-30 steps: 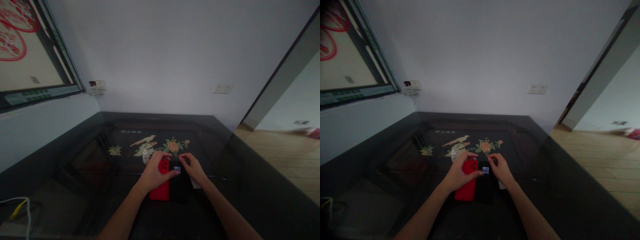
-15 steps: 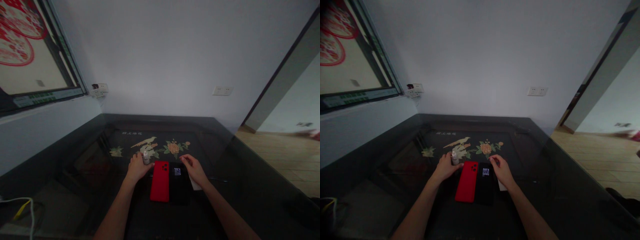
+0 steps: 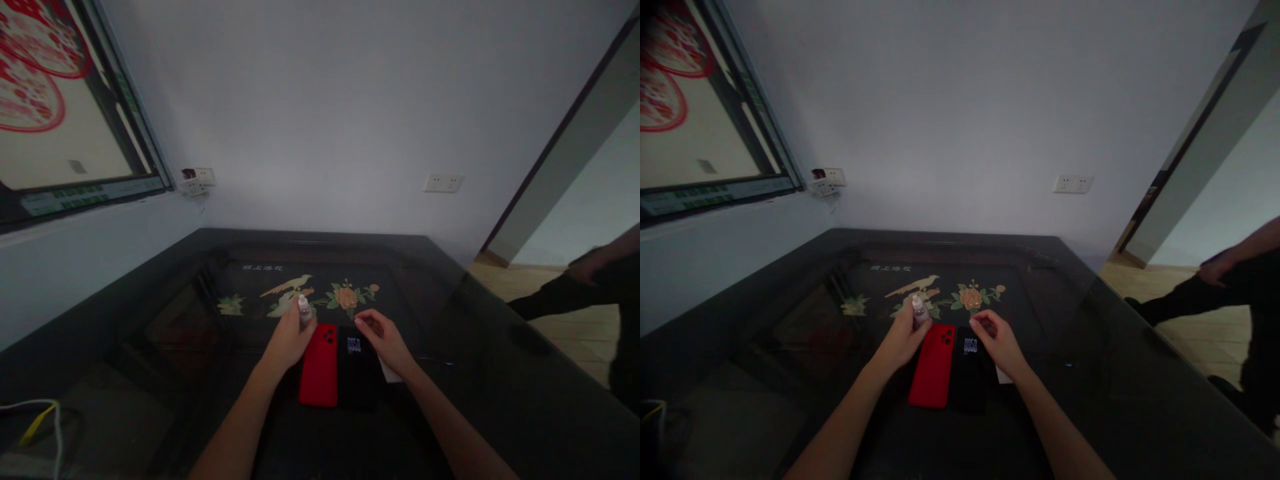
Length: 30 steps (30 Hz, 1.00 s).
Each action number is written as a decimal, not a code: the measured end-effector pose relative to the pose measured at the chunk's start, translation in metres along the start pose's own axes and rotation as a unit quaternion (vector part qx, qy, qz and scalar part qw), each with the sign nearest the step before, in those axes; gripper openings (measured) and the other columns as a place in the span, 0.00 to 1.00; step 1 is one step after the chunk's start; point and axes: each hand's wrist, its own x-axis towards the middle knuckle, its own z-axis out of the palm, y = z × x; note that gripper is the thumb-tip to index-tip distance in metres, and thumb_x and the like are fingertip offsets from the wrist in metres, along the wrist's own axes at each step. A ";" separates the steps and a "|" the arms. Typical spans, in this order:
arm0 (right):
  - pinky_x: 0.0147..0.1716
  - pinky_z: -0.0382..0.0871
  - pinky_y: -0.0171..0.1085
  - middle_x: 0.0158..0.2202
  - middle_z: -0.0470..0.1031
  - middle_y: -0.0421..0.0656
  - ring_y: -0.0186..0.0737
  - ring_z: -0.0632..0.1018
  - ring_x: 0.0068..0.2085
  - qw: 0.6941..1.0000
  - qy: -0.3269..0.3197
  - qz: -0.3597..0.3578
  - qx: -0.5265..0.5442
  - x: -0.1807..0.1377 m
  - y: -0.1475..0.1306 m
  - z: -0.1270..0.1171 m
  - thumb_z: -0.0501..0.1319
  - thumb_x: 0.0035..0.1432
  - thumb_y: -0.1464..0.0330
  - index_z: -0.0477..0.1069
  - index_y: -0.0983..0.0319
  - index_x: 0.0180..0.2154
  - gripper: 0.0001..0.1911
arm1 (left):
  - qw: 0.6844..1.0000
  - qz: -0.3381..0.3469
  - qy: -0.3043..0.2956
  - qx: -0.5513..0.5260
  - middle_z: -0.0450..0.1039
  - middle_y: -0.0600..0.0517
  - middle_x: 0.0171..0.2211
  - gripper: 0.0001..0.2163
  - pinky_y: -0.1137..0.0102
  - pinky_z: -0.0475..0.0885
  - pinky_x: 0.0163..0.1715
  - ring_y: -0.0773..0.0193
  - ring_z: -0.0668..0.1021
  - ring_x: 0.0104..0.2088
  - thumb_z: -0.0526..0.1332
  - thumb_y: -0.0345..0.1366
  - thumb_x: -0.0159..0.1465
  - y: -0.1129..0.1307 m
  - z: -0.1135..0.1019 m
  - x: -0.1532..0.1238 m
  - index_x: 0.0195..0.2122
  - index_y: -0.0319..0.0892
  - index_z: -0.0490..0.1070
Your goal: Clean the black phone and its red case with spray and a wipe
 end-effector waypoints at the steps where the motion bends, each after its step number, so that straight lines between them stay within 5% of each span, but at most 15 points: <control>1: 0.44 0.73 0.41 0.40 0.79 0.44 0.45 0.79 0.42 1.000 -0.012 -0.001 0.011 -0.001 -0.003 0.001 0.63 0.62 0.51 0.76 0.58 0.42 0.18 | 1.000 0.017 -0.019 0.007 0.75 0.48 0.40 0.11 0.64 0.72 0.44 0.57 0.78 0.40 0.57 0.35 0.66 0.006 0.001 -0.002 0.49 0.44 0.64; 6: 0.42 0.73 0.39 0.39 0.76 0.43 0.43 0.78 0.41 0.995 -0.059 -0.014 0.085 -0.008 -0.014 0.004 0.66 0.60 0.51 0.74 0.58 0.46 0.20 | 0.991 0.073 -0.100 0.049 0.74 0.52 0.34 0.06 0.68 0.67 0.34 0.59 0.78 0.34 0.58 0.40 0.67 0.026 0.005 -0.012 0.41 0.46 0.66; 13: 0.39 0.74 0.38 0.35 0.77 0.42 0.42 0.79 0.38 0.991 -0.076 0.013 0.113 -0.009 -0.017 0.009 0.67 0.58 0.52 0.73 0.58 0.40 0.17 | 0.972 0.144 -0.169 0.080 0.76 0.52 0.37 0.10 0.69 0.67 0.37 0.58 0.79 0.38 0.61 0.46 0.66 0.039 0.009 -0.017 0.40 0.47 0.70; 18: 0.38 0.73 0.38 0.31 0.76 0.40 0.41 0.78 0.34 0.992 -0.079 0.016 0.094 -0.008 -0.020 0.008 0.65 0.60 0.54 0.74 0.59 0.36 0.15 | 0.979 0.119 -0.148 0.069 0.78 0.51 0.39 0.16 0.68 0.68 0.37 0.56 0.80 0.40 0.63 0.49 0.65 0.037 0.012 -0.018 0.48 0.47 0.67; 30: 0.37 0.73 0.37 0.41 0.79 0.43 0.42 0.79 0.41 0.990 -0.096 0.014 0.103 -0.009 -0.016 0.007 0.65 0.61 0.56 0.74 0.57 0.44 0.14 | 0.975 0.141 -0.139 0.098 0.73 0.52 0.32 0.16 0.70 0.64 0.33 0.60 0.76 0.34 0.51 0.52 0.73 0.037 0.008 -0.016 0.38 0.46 0.68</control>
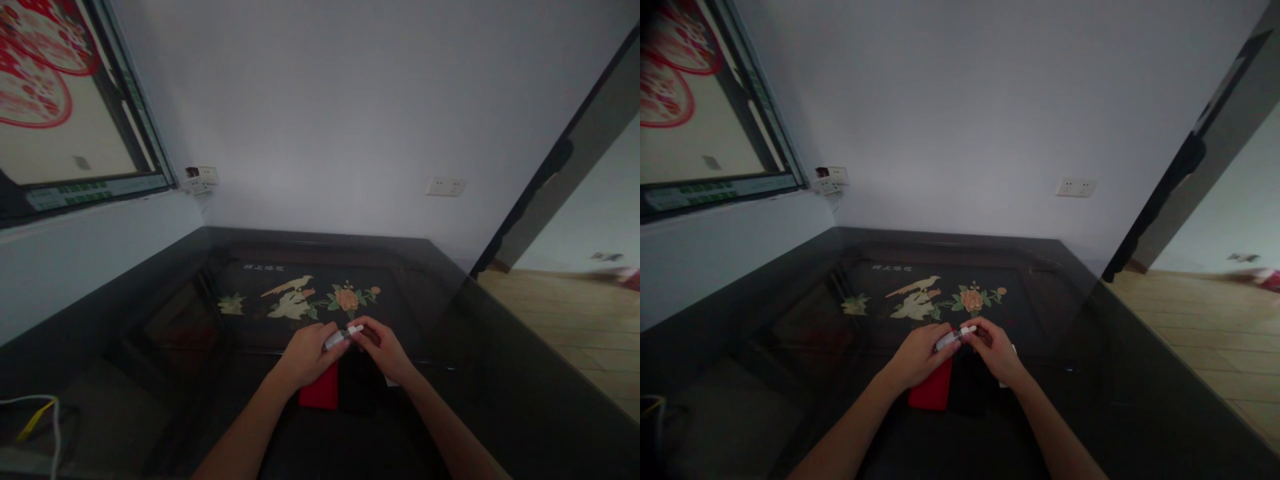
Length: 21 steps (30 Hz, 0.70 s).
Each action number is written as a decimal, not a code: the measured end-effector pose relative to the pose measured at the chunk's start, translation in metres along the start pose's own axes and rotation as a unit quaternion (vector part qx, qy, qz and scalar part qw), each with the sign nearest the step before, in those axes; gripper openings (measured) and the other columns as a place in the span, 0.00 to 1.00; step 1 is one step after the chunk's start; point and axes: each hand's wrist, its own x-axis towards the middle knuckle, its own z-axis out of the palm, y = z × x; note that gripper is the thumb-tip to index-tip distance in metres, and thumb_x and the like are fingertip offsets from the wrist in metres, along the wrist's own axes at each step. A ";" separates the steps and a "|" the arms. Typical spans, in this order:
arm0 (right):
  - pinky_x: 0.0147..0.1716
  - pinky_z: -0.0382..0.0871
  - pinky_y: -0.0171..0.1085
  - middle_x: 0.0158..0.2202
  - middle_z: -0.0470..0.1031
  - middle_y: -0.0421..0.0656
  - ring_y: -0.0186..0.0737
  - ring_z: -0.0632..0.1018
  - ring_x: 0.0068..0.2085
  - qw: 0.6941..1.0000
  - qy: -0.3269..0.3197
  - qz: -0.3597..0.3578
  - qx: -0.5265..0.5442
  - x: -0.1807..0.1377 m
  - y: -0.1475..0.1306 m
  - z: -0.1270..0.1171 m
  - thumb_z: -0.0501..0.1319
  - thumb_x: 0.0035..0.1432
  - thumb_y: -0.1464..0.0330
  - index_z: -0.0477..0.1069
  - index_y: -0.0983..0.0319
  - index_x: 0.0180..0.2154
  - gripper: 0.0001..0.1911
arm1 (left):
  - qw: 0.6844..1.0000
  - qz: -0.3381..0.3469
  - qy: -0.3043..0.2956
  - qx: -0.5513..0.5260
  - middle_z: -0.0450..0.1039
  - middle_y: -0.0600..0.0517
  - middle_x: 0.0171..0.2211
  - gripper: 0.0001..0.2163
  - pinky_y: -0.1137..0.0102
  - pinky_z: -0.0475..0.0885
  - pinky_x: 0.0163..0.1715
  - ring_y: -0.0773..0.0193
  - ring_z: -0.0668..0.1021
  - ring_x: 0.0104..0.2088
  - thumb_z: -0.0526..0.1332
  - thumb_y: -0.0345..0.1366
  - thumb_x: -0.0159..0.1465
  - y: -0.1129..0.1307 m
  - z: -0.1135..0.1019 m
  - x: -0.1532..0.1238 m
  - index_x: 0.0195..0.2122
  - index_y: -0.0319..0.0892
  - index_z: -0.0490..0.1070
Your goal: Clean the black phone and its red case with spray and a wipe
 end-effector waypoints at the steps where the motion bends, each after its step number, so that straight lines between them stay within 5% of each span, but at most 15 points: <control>1: 0.37 0.73 0.36 0.43 0.79 0.43 0.42 0.79 0.42 1.000 -0.004 0.002 0.013 -0.001 -0.001 0.000 0.66 0.60 0.56 0.74 0.57 0.46 0.15 | 1.000 0.007 0.008 -0.003 0.73 0.52 0.33 0.16 0.69 0.65 0.34 0.60 0.76 0.35 0.51 0.51 0.73 0.000 -0.001 0.000 0.38 0.45 0.69; 5: 0.37 0.72 0.36 0.44 0.79 0.44 0.42 0.79 0.43 0.999 -0.007 0.008 0.042 -0.001 -0.002 0.000 0.68 0.58 0.54 0.73 0.57 0.50 0.22 | 0.999 0.036 0.022 -0.013 0.72 0.51 0.36 0.15 0.69 0.67 0.39 0.60 0.75 0.39 0.54 0.50 0.72 0.000 -0.004 0.000 0.37 0.44 0.70; 11: 0.29 0.67 0.35 0.30 0.76 0.40 0.38 0.76 0.32 0.999 -0.010 0.027 0.028 0.002 0.002 -0.001 0.67 0.59 0.52 0.76 0.59 0.41 0.17 | 0.998 0.054 0.025 -0.009 0.71 0.50 0.36 0.15 0.68 0.68 0.40 0.59 0.74 0.40 0.56 0.49 0.71 -0.002 0.001 0.001 0.38 0.43 0.71; 18: 0.37 0.70 0.36 0.45 0.78 0.44 0.40 0.77 0.41 0.995 -0.030 0.018 0.098 0.000 0.002 -0.007 0.71 0.58 0.57 0.76 0.57 0.48 0.18 | 0.998 0.053 0.028 -0.013 0.70 0.50 0.36 0.14 0.67 0.69 0.41 0.60 0.74 0.39 0.56 0.49 0.72 -0.006 0.004 0.000 0.37 0.43 0.71; 21: 0.34 0.70 0.35 0.41 0.78 0.43 0.39 0.77 0.39 0.995 -0.013 0.024 0.092 0.001 0.003 -0.006 0.71 0.57 0.56 0.77 0.57 0.47 0.19 | 0.998 0.053 0.027 -0.013 0.70 0.51 0.36 0.14 0.68 0.68 0.40 0.60 0.74 0.39 0.57 0.48 0.71 -0.005 0.004 0.000 0.37 0.43 0.71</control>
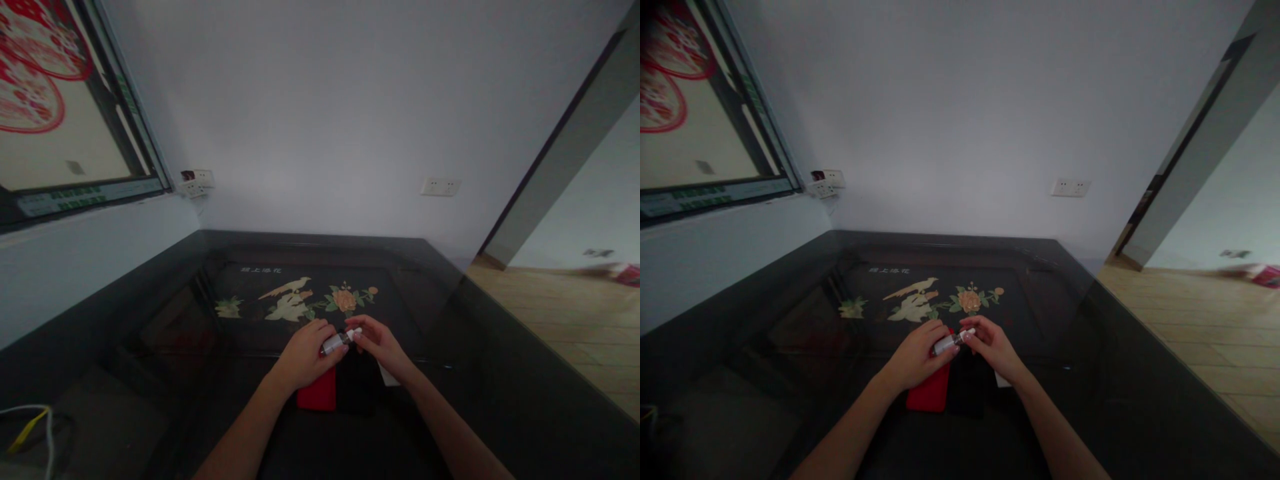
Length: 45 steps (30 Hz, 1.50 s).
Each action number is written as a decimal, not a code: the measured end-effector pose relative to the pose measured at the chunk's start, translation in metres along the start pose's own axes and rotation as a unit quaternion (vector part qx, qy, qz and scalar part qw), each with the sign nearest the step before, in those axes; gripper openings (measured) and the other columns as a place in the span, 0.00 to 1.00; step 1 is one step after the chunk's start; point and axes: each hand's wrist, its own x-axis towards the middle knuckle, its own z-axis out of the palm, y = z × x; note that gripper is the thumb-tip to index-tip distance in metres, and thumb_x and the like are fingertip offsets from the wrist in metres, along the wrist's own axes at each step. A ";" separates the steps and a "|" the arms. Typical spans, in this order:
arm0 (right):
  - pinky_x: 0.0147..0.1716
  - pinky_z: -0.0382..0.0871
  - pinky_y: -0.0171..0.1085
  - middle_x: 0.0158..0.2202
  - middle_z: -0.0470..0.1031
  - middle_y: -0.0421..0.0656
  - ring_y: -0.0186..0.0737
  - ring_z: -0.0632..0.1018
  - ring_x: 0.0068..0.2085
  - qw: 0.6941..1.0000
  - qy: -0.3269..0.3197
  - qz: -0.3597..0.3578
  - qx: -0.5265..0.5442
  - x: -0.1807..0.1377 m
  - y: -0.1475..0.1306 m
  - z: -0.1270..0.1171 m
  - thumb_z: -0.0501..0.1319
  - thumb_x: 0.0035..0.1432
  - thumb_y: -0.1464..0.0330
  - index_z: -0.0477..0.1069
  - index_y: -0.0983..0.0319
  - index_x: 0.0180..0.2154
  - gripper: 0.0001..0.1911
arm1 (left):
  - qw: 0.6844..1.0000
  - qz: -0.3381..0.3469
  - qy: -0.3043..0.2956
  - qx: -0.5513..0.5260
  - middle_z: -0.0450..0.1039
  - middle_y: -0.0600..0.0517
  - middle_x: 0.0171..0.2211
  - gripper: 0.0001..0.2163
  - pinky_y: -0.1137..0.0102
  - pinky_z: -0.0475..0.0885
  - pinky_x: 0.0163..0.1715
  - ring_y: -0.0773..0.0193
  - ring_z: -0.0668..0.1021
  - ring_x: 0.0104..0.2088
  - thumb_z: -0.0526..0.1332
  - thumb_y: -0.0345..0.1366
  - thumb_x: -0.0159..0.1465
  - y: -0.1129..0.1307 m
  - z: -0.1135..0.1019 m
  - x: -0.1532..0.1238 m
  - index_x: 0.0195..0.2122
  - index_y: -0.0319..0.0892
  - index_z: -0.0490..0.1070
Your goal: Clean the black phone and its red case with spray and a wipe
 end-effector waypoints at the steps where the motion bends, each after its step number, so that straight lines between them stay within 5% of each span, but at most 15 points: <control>1: 0.32 0.69 0.35 0.38 0.78 0.42 0.37 0.76 0.36 1.000 0.002 0.005 -0.010 0.001 0.000 0.001 0.71 0.57 0.55 0.77 0.58 0.45 0.18 | 1.000 0.000 -0.001 0.000 0.70 0.51 0.36 0.14 0.68 0.68 0.40 0.60 0.74 0.39 0.57 0.48 0.71 0.000 0.000 0.000 0.37 0.43 0.71; 5: 0.31 0.67 0.34 0.31 0.76 0.39 0.34 0.73 0.30 1.000 -0.004 0.017 -0.023 0.001 -0.001 0.001 0.71 0.56 0.56 0.79 0.59 0.41 0.15 | 1.000 -0.002 -0.004 -0.003 0.70 0.51 0.36 0.14 0.68 0.68 0.40 0.60 0.74 0.40 0.57 0.48 0.71 0.002 -0.002 0.001 0.37 0.43 0.71; 11: 0.40 0.70 0.36 0.47 0.79 0.43 0.40 0.78 0.45 1.000 -0.012 0.008 0.025 -0.001 0.002 -0.003 0.73 0.56 0.61 0.77 0.57 0.47 0.18 | 1.000 -0.010 -0.001 -0.010 0.71 0.51 0.36 0.13 0.69 0.69 0.40 0.60 0.74 0.40 0.57 0.48 0.71 0.005 -0.004 0.001 0.37 0.44 0.71; 18: 0.31 0.68 0.35 0.33 0.77 0.40 0.35 0.74 0.32 1.000 -0.020 0.018 -0.004 0.003 0.005 -0.001 0.71 0.58 0.56 0.78 0.59 0.41 0.15 | 1.000 -0.006 -0.005 -0.012 0.71 0.51 0.36 0.15 0.68 0.68 0.40 0.60 0.74 0.39 0.55 0.49 0.72 0.004 -0.002 0.001 0.37 0.44 0.71; 32: 0.39 0.70 0.37 0.45 0.79 0.43 0.39 0.76 0.41 1.000 -0.026 -0.011 -0.003 -0.001 -0.005 -0.002 0.70 0.59 0.58 0.77 0.56 0.48 0.17 | 0.999 -0.026 -0.007 -0.038 0.72 0.49 0.35 0.18 0.68 0.68 0.40 0.59 0.75 0.38 0.49 0.49 0.74 0.007 -0.004 0.000 0.37 0.43 0.70; 38: 0.36 0.70 0.35 0.42 0.79 0.43 0.38 0.77 0.40 0.999 0.036 -0.010 0.019 0.000 -0.005 -0.011 0.72 0.56 0.58 0.78 0.57 0.45 0.17 | 0.998 -0.038 0.011 -0.039 0.71 0.50 0.34 0.16 0.67 0.68 0.39 0.59 0.75 0.37 0.50 0.47 0.74 0.005 -0.010 -0.001 0.34 0.44 0.67; 45: 0.30 0.70 0.33 0.45 0.79 0.42 0.37 0.76 0.36 0.964 0.213 0.008 0.161 0.009 0.003 -0.024 0.76 0.50 0.56 0.79 0.55 0.45 0.22 | 0.989 -0.082 0.123 -0.018 0.72 0.47 0.38 0.17 0.62 0.70 0.47 0.57 0.74 0.42 0.48 0.46 0.74 -0.004 -0.012 0.001 0.35 0.44 0.69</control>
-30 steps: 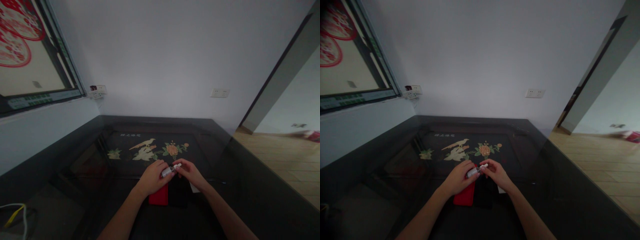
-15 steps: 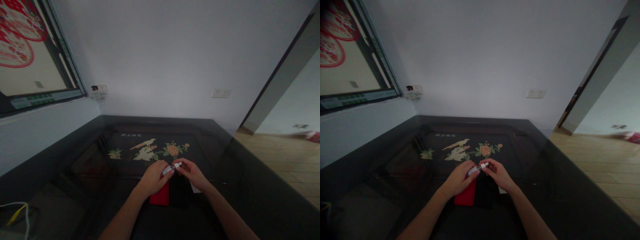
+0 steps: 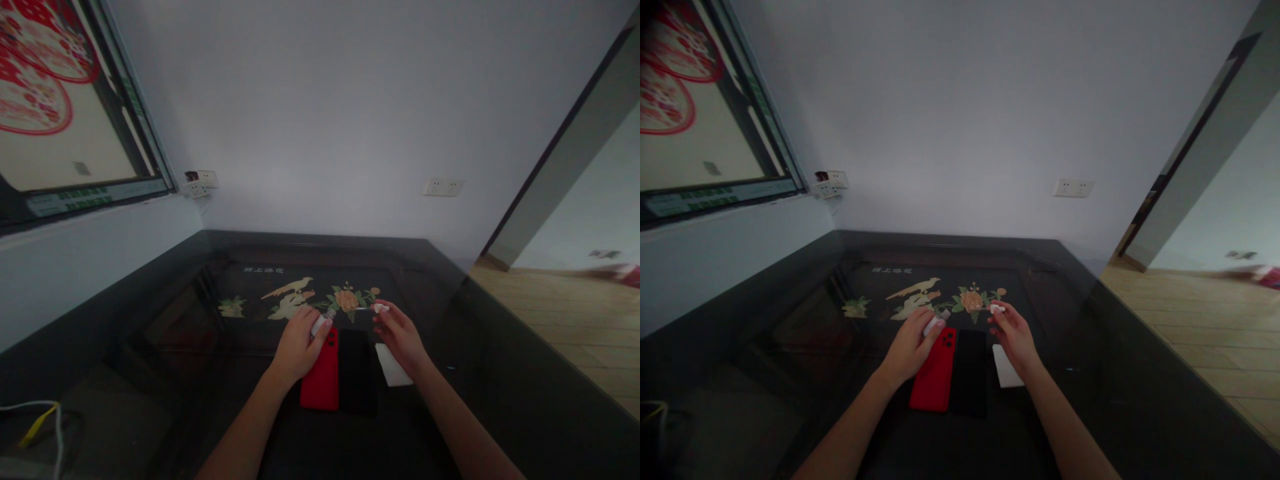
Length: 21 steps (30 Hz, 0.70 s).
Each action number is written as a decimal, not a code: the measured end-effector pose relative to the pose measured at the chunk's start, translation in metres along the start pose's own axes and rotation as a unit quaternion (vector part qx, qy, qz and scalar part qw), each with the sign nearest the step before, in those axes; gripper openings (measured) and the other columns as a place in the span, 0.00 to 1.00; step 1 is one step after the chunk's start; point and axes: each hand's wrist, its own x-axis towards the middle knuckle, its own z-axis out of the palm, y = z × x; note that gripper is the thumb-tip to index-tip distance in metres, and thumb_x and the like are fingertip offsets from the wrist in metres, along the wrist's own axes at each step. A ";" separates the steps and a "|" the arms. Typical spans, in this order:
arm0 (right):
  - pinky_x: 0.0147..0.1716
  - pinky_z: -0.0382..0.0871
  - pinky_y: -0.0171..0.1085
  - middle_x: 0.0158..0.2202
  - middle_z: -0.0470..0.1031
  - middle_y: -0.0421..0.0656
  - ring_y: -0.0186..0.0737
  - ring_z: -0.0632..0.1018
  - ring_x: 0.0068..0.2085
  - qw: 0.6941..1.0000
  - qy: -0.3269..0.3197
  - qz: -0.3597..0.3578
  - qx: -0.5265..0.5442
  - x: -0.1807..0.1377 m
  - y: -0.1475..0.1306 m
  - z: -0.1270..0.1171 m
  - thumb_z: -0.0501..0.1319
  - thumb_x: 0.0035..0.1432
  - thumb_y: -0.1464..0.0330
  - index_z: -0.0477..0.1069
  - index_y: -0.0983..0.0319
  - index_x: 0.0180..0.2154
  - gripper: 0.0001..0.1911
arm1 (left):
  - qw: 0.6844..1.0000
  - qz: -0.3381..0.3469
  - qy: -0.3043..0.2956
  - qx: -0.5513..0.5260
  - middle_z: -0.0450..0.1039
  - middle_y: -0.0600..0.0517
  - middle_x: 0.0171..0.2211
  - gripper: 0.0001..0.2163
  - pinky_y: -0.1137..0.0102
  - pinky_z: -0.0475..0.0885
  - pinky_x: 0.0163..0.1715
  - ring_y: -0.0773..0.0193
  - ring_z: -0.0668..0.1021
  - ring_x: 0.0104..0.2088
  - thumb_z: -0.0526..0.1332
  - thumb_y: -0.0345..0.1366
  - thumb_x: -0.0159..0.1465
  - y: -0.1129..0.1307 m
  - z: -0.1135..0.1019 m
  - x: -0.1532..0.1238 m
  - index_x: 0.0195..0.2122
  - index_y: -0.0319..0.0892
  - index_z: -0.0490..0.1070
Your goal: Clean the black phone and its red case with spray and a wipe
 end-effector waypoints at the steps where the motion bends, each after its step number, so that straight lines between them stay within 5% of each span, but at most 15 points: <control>1: 0.30 0.70 0.34 0.45 0.79 0.42 0.36 0.76 0.35 1.000 0.008 0.002 0.022 0.001 0.000 -0.001 0.76 0.49 0.56 0.79 0.55 0.45 0.22 | 0.999 -0.017 0.033 0.005 0.71 0.47 0.39 0.17 0.62 0.70 0.48 0.57 0.74 0.43 0.48 0.46 0.75 -0.003 0.000 0.000 0.35 0.44 0.69; 4: 0.29 0.70 0.34 0.43 0.80 0.41 0.35 0.75 0.33 0.999 0.010 0.015 0.047 0.002 -0.002 -0.001 0.77 0.47 0.56 0.80 0.55 0.43 0.21 | 0.988 -0.078 0.122 0.052 0.70 0.46 0.40 0.17 0.61 0.70 0.48 0.55 0.74 0.44 0.48 0.47 0.74 -0.015 0.000 0.002 0.37 0.44 0.70; 7: 0.27 0.68 0.34 0.41 0.80 0.41 0.34 0.75 0.32 0.999 0.007 0.018 0.045 0.000 -0.002 0.000 0.77 0.47 0.56 0.80 0.56 0.41 0.21 | 0.972 -0.135 0.150 0.116 0.69 0.46 0.39 0.16 0.60 0.71 0.47 0.53 0.74 0.43 0.51 0.48 0.72 -0.028 0.000 0.003 0.40 0.43 0.70; 21: 0.28 0.67 0.35 0.39 0.79 0.41 0.36 0.75 0.33 0.998 -0.010 0.034 0.051 -0.003 -0.001 0.001 0.76 0.49 0.54 0.79 0.56 0.38 0.18 | 0.951 -0.256 0.029 0.173 0.77 0.49 0.36 0.13 0.69 0.66 0.31 0.57 0.79 0.35 0.62 0.49 0.64 -0.036 -0.005 0.000 0.32 0.45 0.70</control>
